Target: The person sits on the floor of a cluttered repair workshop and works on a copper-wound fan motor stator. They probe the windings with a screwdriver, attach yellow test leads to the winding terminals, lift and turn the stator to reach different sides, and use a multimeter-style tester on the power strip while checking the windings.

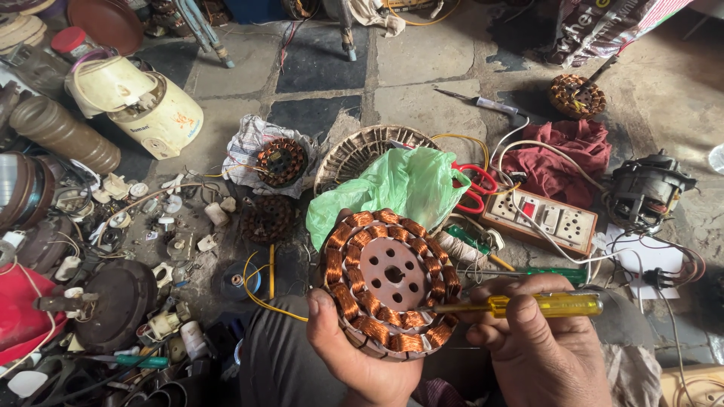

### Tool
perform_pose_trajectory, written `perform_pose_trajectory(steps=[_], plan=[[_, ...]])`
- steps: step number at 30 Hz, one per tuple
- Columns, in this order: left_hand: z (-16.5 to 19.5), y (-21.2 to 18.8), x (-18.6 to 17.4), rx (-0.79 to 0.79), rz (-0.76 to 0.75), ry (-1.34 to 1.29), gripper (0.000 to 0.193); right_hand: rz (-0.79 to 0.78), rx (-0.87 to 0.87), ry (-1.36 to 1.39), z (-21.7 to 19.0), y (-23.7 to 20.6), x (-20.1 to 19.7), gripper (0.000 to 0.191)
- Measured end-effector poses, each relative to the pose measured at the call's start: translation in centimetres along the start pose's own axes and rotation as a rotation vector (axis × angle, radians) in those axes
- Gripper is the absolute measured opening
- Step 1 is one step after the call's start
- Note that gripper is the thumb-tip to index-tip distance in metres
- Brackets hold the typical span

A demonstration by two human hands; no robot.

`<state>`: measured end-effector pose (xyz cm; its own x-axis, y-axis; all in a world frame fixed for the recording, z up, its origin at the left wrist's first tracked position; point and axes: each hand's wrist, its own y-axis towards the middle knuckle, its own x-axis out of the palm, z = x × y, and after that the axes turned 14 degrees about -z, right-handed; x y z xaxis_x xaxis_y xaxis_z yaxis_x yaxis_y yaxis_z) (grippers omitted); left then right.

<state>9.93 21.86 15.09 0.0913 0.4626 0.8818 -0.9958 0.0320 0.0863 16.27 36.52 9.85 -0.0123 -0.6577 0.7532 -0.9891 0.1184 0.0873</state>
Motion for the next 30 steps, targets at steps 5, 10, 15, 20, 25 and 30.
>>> perform_pose_trajectory(steps=[5,10,15,20,25,30], plan=[[-0.05,0.06,0.09,0.025,-0.069,0.044,0.084,0.015,-0.033,-0.02,0.1,-0.13,0.26,0.017],[0.05,0.03,0.17,-0.012,-0.071,0.021,0.089,-0.005,-0.049,-0.012,0.01,-0.29,0.43,0.019],[0.04,0.07,0.11,-0.005,-0.054,0.051,0.088,-0.037,-0.026,0.028,-0.01,-0.12,0.42,0.019],[-0.04,0.02,-0.12,-0.01,-0.031,0.091,0.087,-0.008,0.045,0.063,-0.16,-0.06,0.27,0.016],[-0.15,0.03,-0.26,-0.005,-0.064,0.05,0.085,-0.072,0.037,0.137,-0.14,-0.08,0.04,0.015],[-0.24,-0.07,-0.57,-0.016,-0.027,0.033,0.085,-0.031,0.036,0.098,0.3,-0.12,-0.25,0.016]])
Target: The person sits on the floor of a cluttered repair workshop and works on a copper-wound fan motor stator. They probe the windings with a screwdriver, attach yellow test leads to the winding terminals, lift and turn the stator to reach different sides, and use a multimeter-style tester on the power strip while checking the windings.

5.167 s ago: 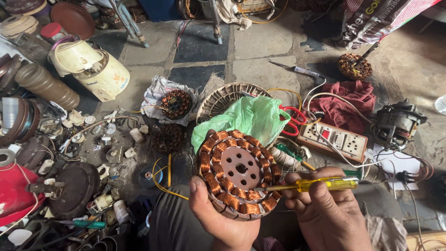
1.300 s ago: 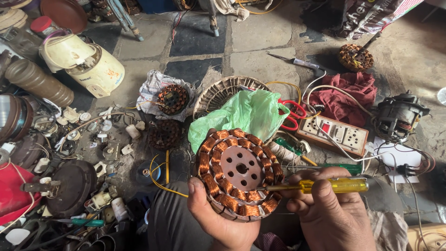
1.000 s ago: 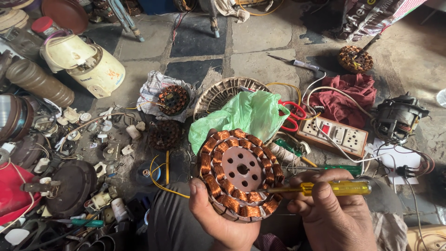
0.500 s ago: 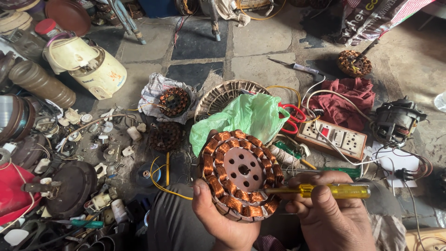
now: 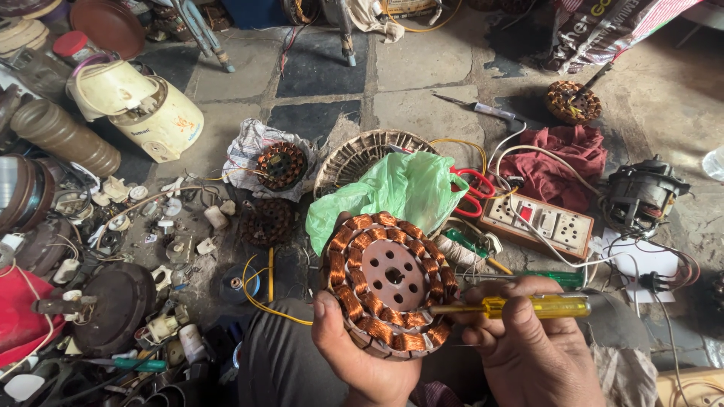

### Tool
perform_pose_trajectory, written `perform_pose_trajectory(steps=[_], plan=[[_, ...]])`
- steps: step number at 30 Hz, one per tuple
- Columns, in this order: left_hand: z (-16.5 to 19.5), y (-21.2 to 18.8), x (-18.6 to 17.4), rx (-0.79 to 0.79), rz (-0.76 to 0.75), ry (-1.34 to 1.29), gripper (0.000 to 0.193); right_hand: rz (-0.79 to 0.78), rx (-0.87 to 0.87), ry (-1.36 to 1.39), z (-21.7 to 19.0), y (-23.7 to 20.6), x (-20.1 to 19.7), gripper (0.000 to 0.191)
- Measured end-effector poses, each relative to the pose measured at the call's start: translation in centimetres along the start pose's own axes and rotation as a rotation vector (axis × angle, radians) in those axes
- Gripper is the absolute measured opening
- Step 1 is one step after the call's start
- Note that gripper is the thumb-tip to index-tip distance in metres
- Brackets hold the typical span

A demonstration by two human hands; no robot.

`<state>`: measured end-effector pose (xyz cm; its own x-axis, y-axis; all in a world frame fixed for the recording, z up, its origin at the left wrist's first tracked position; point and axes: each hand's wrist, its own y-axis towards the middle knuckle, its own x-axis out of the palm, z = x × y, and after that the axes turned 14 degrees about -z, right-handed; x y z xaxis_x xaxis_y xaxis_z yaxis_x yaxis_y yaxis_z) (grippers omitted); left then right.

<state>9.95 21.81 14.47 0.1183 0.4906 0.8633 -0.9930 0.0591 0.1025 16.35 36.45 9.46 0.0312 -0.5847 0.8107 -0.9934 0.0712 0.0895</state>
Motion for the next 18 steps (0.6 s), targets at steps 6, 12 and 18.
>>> perform_pose_trajectory(steps=[6,12,18], plan=[[-0.2,-0.3,-1.0,-0.058,0.074,-0.011,0.084,-0.018,0.014,0.07,0.1,-0.1,-0.4,0.018],[-0.3,-0.7,-1.8,-0.116,0.101,-0.065,0.083,-0.086,0.0,0.04,0.0,-0.1,-0.3,0.017],[-0.3,-0.4,-1.7,-0.062,0.076,-0.022,0.081,-0.071,0.022,0.036,0.0,-0.3,-0.1,0.017]])
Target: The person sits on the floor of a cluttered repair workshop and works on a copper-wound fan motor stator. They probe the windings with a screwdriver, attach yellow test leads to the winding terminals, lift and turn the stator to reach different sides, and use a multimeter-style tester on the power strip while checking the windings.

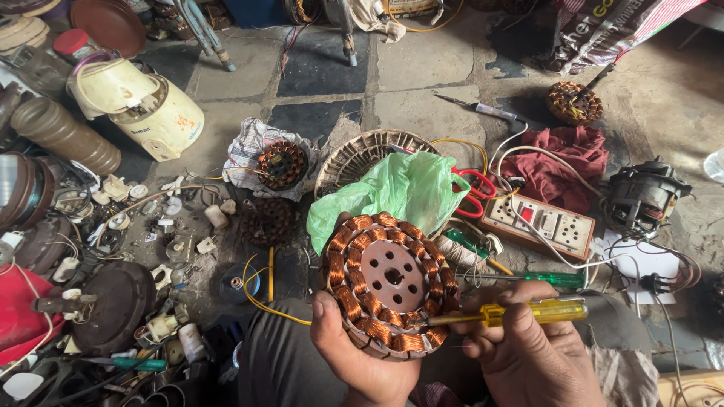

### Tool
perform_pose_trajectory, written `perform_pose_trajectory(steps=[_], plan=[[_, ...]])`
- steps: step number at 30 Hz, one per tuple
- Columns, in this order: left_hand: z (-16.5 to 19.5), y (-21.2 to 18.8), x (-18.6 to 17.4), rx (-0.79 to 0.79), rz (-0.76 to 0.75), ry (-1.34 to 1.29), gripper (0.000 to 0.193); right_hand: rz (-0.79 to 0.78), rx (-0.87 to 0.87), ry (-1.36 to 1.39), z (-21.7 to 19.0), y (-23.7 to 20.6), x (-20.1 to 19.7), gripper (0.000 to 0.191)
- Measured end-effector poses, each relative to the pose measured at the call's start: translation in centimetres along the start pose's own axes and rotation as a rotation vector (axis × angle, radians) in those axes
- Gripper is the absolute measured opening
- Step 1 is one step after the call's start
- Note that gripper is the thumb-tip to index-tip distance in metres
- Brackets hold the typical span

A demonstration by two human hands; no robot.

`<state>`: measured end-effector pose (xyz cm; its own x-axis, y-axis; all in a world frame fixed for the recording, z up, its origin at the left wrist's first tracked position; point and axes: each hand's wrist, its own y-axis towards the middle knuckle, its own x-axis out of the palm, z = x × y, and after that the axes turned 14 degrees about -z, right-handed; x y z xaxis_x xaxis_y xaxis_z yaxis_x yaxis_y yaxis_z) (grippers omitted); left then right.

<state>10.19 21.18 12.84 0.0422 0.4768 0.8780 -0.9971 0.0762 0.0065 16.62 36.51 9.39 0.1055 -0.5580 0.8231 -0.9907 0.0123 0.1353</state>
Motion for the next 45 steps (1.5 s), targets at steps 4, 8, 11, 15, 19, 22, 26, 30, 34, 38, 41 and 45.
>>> perform_pose_trajectory(steps=[4,8,11,15,19,22,26,30,34,38,41,45], plan=[[0.3,0.0,0.7,0.026,-0.061,0.041,0.083,0.045,0.002,0.017,0.2,0.0,-0.3,0.017],[0.4,0.1,1.7,0.052,-0.05,0.035,0.083,0.126,-0.015,0.022,-0.2,0.3,-1.0,0.018],[0.1,0.2,2.2,0.123,-0.01,0.031,0.082,0.148,-0.025,0.022,-0.7,0.3,-1.4,0.019],[0.5,0.4,2.3,0.082,-0.003,0.012,0.079,0.112,-0.049,-0.004,-1.4,0.1,-1.6,0.023],[1.2,0.4,2.4,0.014,0.074,0.017,0.082,0.196,-0.036,0.043,-2.1,0.0,-1.8,0.031],[1.3,0.6,2.6,0.006,-0.005,0.004,0.083,0.223,-0.016,0.025,-2.6,0.0,-2.3,0.038],[1.2,0.7,2.9,0.042,-0.075,0.028,0.086,0.184,-0.051,0.05,-2.6,-0.2,-3.0,0.043],[1.1,0.7,2.7,0.045,-0.08,0.018,0.085,0.227,-0.032,0.028,-2.6,-0.5,-3.4,0.041],[1.0,0.7,2.5,0.076,-0.091,0.036,0.083,0.143,-0.03,0.084,-2.6,-0.4,-3.4,0.041],[0.9,0.7,2.6,0.079,-0.098,0.024,0.082,0.142,-0.026,0.082,-2.5,-0.3,-3.0,0.041],[1.0,0.7,2.5,0.048,-0.03,0.042,0.081,0.092,-0.021,0.108,-2.5,-0.1,-2.6,0.04],[1.2,0.7,2.3,0.048,-0.146,-0.012,0.08,0.085,-0.015,0.166,-2.4,0.0,-2.2,0.038]])
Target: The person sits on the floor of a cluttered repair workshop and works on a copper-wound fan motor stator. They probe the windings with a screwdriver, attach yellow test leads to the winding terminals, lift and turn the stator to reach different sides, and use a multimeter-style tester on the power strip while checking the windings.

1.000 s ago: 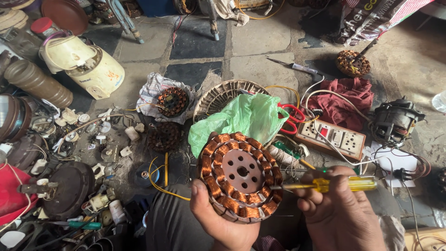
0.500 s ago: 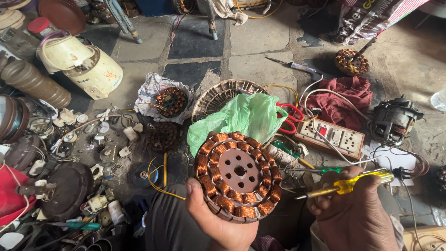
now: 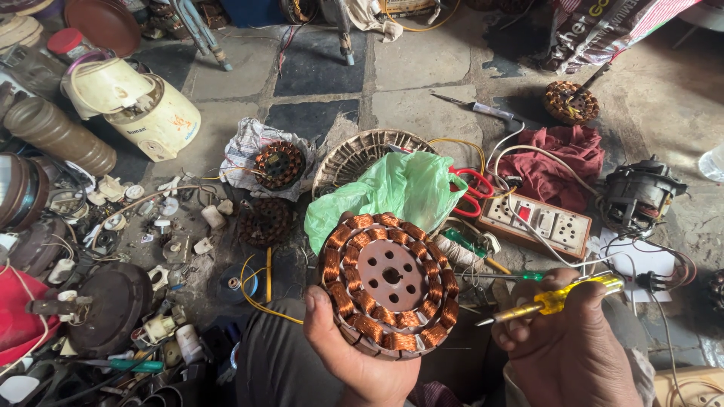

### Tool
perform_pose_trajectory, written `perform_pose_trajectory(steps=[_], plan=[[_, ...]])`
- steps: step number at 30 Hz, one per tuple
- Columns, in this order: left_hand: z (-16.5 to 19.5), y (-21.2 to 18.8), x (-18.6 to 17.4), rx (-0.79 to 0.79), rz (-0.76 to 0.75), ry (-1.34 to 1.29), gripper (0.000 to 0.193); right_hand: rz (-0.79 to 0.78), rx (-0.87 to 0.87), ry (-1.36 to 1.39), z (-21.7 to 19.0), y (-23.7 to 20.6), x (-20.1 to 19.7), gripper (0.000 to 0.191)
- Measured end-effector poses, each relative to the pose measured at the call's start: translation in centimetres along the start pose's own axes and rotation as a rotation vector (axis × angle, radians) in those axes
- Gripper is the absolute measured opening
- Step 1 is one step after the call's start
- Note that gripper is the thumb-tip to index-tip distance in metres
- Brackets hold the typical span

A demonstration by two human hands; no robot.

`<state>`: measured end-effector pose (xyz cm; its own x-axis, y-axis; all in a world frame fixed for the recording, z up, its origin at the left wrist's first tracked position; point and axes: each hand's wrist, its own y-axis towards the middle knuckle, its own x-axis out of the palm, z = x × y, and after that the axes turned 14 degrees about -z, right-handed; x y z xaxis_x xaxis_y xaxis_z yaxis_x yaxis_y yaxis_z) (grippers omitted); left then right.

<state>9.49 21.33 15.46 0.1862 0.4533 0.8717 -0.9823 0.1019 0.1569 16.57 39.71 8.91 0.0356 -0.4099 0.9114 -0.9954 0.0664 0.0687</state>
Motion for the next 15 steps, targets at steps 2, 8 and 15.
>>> perform_pose_trajectory(steps=[2,8,15], plan=[[0.0,-0.1,-0.1,-0.008,-0.012,-0.013,0.079,0.006,-0.01,-0.009,0.2,0.0,0.1,0.036],[-0.3,0.0,0.0,-0.024,0.207,0.045,0.079,0.007,0.037,-0.223,1.2,-0.6,0.5,0.022],[-0.2,-0.1,0.2,-0.007,0.116,0.075,0.081,-0.059,-0.01,-0.175,1.6,-0.9,0.5,0.021]])
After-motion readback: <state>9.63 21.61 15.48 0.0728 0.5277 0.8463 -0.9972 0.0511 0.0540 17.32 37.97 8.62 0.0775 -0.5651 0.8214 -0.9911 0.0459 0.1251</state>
